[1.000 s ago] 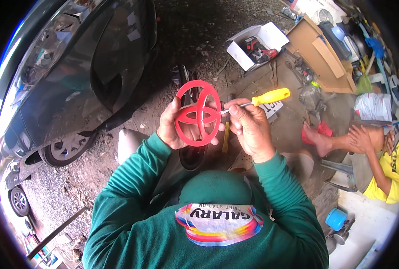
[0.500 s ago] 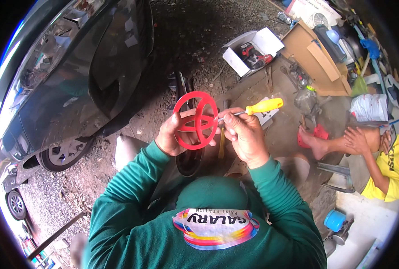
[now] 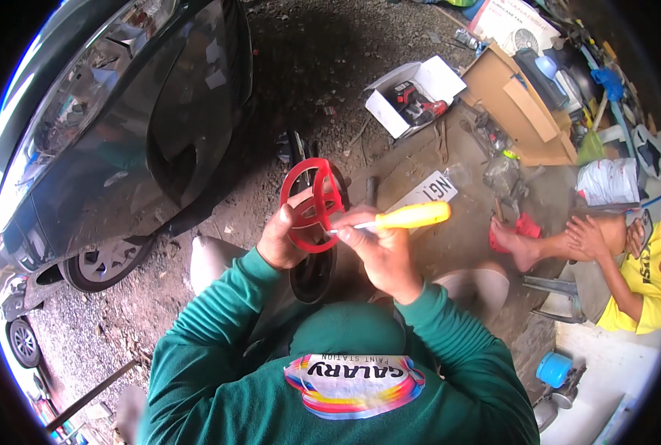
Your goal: The person assembles a car grille by attaching a cover and emblem, fastens screws using a power drill, and opens the vehicle's hood to mount the assembled grille onto the car.
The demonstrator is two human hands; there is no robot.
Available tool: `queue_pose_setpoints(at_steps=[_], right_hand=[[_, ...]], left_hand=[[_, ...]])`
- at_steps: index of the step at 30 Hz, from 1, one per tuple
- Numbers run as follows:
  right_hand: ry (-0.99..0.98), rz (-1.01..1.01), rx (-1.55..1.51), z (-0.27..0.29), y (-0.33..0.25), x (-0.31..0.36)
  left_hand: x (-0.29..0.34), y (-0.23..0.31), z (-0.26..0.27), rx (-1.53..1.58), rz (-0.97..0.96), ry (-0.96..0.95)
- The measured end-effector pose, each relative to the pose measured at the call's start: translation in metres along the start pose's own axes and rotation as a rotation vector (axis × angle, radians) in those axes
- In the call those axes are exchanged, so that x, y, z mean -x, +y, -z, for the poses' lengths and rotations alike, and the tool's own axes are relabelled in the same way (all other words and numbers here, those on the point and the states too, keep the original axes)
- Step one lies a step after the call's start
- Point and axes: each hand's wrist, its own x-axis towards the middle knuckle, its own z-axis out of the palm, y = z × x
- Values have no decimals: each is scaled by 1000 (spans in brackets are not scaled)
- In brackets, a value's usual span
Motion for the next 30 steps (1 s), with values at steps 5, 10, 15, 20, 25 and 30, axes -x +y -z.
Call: queue_pose_setpoints(at_steps=[5, 10, 15, 20, 25, 30], right_hand=[[124, -140, -75, 25, -19, 8], [211, 68, 188, 22, -13, -8], [251, 116, 366, 0, -11, -21], [266, 110, 453, -2, -4, -29], [99, 112, 419, -3, -4, -19], [-30, 124, 386, -14, -12, 1]], left_hand=[[-2, 6, -5, -87, 23, 6], [-5, 1, -10, 1, -41, -41], [-2, -12, 7, -32, -56, 22], [-4, -10, -3, -64, -64, 1], [-12, -14, 11, -75, -74, -91], [-19, -4, 1, -24, -24, -87]])
